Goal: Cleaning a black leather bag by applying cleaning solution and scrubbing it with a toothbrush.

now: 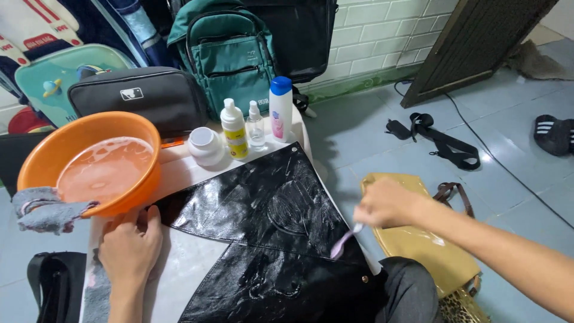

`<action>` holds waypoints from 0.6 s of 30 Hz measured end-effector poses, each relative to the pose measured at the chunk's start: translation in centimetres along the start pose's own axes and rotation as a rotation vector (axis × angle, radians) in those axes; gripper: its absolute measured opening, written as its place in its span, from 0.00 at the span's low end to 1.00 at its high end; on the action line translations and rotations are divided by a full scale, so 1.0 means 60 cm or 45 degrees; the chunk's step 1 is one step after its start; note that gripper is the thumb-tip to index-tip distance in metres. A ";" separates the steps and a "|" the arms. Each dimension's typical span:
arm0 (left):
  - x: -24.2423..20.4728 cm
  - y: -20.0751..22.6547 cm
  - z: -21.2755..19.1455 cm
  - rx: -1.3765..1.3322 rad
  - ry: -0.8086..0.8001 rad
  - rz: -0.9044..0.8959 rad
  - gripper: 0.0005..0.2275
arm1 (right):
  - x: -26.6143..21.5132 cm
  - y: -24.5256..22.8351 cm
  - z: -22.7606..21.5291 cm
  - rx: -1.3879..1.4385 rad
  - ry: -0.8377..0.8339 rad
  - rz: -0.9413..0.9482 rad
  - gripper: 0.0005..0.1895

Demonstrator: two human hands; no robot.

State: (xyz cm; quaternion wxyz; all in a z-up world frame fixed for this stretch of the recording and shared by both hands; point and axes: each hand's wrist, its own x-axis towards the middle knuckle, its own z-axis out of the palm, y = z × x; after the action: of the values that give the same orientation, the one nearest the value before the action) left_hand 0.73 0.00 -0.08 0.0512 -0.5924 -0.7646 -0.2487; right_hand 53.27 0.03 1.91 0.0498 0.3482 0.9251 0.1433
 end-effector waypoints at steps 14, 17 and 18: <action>-0.007 0.006 -0.005 0.032 -0.031 0.044 0.16 | -0.044 -0.048 -0.002 0.328 0.176 0.142 0.24; -0.004 0.006 -0.003 0.051 -0.040 0.023 0.15 | -0.026 -0.029 -0.008 0.479 0.445 0.161 0.25; -0.004 0.005 -0.002 0.069 -0.036 0.017 0.16 | -0.017 -0.021 -0.006 0.390 0.450 0.283 0.23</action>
State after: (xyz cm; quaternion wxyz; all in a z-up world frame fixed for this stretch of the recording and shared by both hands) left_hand 1.07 -0.20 0.06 0.0581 -0.5994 -0.7677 -0.2190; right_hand 53.18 -1.61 1.90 -0.1821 0.4208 0.8864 0.0647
